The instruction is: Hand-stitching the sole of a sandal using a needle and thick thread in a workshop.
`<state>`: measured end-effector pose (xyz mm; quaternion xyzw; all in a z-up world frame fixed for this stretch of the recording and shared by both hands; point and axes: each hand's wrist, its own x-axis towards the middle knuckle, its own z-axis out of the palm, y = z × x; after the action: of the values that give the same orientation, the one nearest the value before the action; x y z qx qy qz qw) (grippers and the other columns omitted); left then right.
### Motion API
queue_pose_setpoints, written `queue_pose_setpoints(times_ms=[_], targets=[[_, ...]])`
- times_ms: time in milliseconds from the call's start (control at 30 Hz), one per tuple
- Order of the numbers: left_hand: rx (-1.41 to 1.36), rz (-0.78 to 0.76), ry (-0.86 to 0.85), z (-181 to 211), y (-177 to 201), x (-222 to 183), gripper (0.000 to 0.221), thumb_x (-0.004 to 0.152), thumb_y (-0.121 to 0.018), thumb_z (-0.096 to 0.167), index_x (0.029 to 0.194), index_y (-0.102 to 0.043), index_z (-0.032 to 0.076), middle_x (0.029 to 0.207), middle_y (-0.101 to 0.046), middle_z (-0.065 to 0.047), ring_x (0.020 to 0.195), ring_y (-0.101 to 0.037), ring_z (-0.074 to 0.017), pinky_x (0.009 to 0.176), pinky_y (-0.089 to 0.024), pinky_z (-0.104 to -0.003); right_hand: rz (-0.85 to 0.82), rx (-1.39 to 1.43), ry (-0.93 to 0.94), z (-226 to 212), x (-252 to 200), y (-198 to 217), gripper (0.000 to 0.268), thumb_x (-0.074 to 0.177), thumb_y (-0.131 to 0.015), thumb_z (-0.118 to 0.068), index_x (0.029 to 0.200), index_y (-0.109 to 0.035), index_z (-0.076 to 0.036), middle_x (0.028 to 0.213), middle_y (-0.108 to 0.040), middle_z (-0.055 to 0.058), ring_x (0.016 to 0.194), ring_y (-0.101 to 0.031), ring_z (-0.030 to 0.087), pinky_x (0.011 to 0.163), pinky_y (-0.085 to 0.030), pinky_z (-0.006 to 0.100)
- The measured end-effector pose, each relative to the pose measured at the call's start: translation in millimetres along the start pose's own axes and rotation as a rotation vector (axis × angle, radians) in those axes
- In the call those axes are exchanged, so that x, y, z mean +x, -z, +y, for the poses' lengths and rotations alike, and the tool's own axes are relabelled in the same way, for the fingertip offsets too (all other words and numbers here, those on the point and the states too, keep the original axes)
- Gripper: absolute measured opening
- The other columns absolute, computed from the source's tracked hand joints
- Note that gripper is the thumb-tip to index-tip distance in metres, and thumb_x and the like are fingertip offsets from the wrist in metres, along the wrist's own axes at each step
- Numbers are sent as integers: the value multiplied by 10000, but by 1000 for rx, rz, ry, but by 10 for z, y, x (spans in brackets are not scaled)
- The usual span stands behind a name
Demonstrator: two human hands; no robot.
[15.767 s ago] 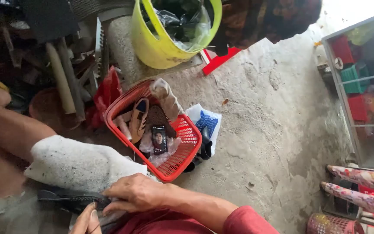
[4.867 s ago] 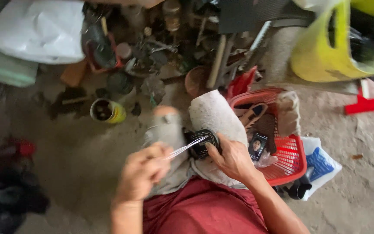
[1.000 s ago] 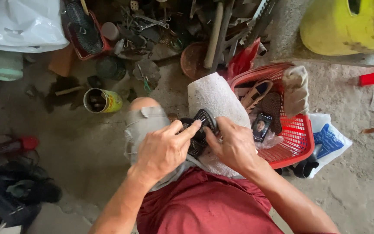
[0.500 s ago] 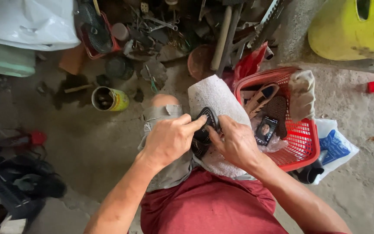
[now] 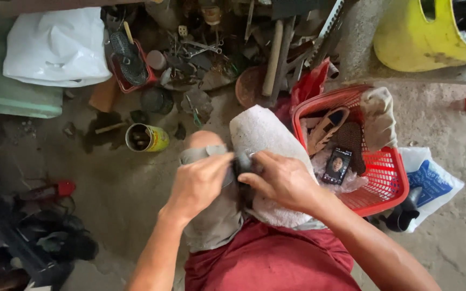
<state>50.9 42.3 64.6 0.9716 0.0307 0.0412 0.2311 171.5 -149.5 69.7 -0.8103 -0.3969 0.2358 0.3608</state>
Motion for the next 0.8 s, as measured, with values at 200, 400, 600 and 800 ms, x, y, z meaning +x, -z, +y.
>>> queue_pose_setpoints(times_ms=[200,400,600,800], targets=[[-184,-16,184,-168,-30,-176,174,1013,-555,105,1088,-700,168,848,-738,-36,856,-740,-261,742,-595,-366,330,-122,-127,615,10,50,145,916,-756,-267,969,-689,-149,1146,-691,35,1040,-675,267,719,-596,372],[-191,55,138,-67,-107,24,123,1037,-588,187,1027,-710,190,816,-708,-9,804,-726,-242,711,-594,-363,316,-194,155,452,78,-271,202,917,-732,-230,1118,-738,-213,1195,-665,40,1218,-600,295,956,-537,402],[-196,121,166,-164,-172,-35,103,1026,-624,192,958,-700,181,727,-664,-33,737,-710,-276,653,-580,-386,149,345,153,198,87,57,90,921,-720,-145,961,-747,-69,1184,-722,132,1139,-672,334,946,-547,464],[-226,140,159,-113,-142,8,86,1017,-632,177,958,-694,181,723,-655,-44,719,-702,-286,643,-574,-391,70,1013,28,285,34,210,164,985,-627,-100,996,-724,32,1035,-753,255,887,-770,276,772,-621,387]])
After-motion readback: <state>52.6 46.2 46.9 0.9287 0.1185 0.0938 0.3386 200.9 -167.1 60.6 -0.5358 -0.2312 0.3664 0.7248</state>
